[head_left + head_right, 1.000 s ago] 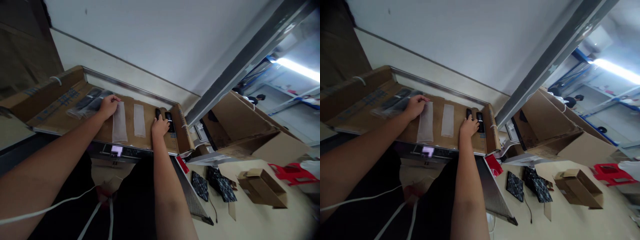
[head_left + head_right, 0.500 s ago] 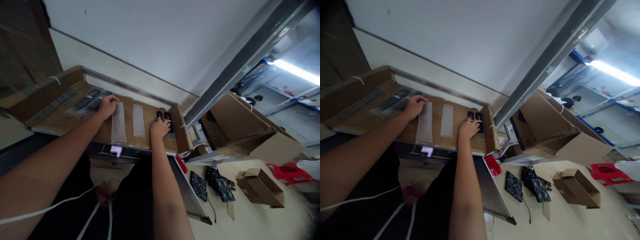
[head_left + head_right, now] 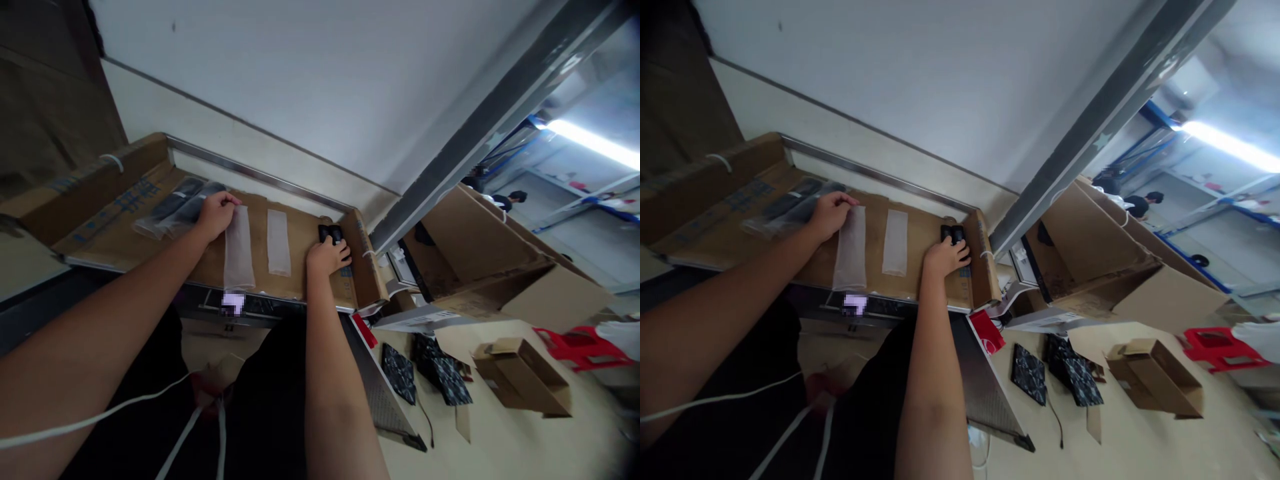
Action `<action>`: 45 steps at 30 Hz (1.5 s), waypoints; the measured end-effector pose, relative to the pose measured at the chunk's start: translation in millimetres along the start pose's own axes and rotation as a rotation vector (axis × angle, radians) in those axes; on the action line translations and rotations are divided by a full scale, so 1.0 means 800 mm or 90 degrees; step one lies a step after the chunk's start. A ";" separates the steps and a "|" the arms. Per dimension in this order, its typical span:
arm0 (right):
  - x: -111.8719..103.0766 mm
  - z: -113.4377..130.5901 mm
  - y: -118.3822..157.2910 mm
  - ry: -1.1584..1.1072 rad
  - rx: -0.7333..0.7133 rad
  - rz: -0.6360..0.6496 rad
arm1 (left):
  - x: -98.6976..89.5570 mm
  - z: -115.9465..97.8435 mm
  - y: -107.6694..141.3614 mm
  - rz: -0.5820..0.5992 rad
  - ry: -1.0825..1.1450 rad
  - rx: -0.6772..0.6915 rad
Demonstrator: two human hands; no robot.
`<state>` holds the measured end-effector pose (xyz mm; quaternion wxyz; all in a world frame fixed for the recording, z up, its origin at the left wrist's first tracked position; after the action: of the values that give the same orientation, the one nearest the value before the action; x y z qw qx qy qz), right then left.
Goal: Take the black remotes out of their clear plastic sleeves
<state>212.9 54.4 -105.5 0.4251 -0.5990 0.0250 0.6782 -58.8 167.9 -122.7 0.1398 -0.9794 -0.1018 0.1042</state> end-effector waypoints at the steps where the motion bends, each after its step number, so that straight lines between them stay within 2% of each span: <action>1: 0.001 -0.001 -0.001 -0.005 0.015 0.005 | 0.000 0.001 0.000 -0.002 0.000 0.003; 9: 0.000 -0.004 -0.004 -0.033 0.017 0.024 | -0.002 -0.001 0.001 0.002 0.006 -0.012; 14: 0.002 -0.006 -0.001 -0.039 -0.006 -0.005 | -0.001 -0.003 0.002 -0.004 -0.002 -0.020; 23: 0.021 -0.014 -0.013 -0.098 -0.052 -0.042 | -0.004 -0.001 0.004 0.002 -0.037 -0.016; 27: 0.016 -0.013 -0.009 -0.139 -0.096 -0.078 | -0.005 -0.006 0.006 0.003 -0.049 -0.036; 30: 0.008 -0.008 -0.006 -0.212 -0.167 -0.080 | -0.005 -0.008 0.006 -0.004 -0.048 -0.031; 33: 0.001 -0.001 -0.001 -0.315 -0.245 -0.033 | -0.006 -0.011 0.008 -0.001 -0.052 -0.032; 35: -0.001 0.003 0.005 -0.391 -0.261 0.017 | -0.006 -0.012 0.009 0.003 -0.043 -0.033; 39: 0.001 0.002 0.017 -0.537 -0.169 0.116 | -0.005 -0.012 0.010 0.025 -0.002 -0.025; 41: 0.003 0.001 0.022 -0.596 -0.117 0.194 | -0.005 -0.010 0.010 0.047 0.012 -0.026; 43: 0.004 0.000 0.025 -0.630 -0.104 0.273 | -0.005 -0.010 0.009 0.064 -0.016 -0.004; 45: 0.004 0.001 0.026 -0.634 -0.120 0.303 | -0.005 -0.010 0.009 0.054 -0.100 0.063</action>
<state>200.3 43.4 -118.1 0.1652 -0.2198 -0.1050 0.9557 -59.5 157.9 -116.2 0.1751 -0.9634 -0.0659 0.1917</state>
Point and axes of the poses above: each hand's wrist, its own y-axis away from the middle knuckle, its own x-axis out of the palm, z = x × y, the point moved 1 cm from there along -y, towards the middle knuckle, and after that the axes turned 1 degree about z, right-handed, at the moved point
